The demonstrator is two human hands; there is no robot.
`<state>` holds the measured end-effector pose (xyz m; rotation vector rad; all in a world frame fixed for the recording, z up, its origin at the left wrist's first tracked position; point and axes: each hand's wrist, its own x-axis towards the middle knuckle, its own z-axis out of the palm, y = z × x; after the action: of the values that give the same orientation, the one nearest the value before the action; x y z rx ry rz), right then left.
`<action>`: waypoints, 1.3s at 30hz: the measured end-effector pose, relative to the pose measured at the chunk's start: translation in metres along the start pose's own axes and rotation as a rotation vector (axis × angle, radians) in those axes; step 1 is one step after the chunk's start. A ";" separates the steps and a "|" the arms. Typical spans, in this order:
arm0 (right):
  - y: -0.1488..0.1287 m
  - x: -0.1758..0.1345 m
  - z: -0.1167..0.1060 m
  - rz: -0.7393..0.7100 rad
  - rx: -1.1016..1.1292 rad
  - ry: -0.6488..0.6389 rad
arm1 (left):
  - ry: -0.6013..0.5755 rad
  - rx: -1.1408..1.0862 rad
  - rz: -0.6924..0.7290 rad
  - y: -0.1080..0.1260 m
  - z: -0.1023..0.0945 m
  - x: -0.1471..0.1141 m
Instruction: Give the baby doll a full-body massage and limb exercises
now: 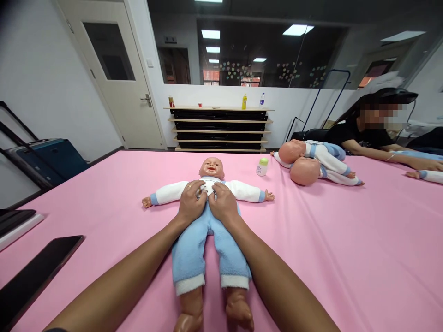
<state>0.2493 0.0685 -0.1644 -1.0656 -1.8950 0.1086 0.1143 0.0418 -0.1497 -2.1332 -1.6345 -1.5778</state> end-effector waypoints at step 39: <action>-0.013 0.002 -0.007 -0.094 0.053 -0.106 | -0.137 -0.092 -0.004 -0.013 0.013 -0.006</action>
<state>0.2457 0.0590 -0.1532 -0.9500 -2.0224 0.1638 0.1139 0.0508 -0.1674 -2.3339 -1.6352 -1.5695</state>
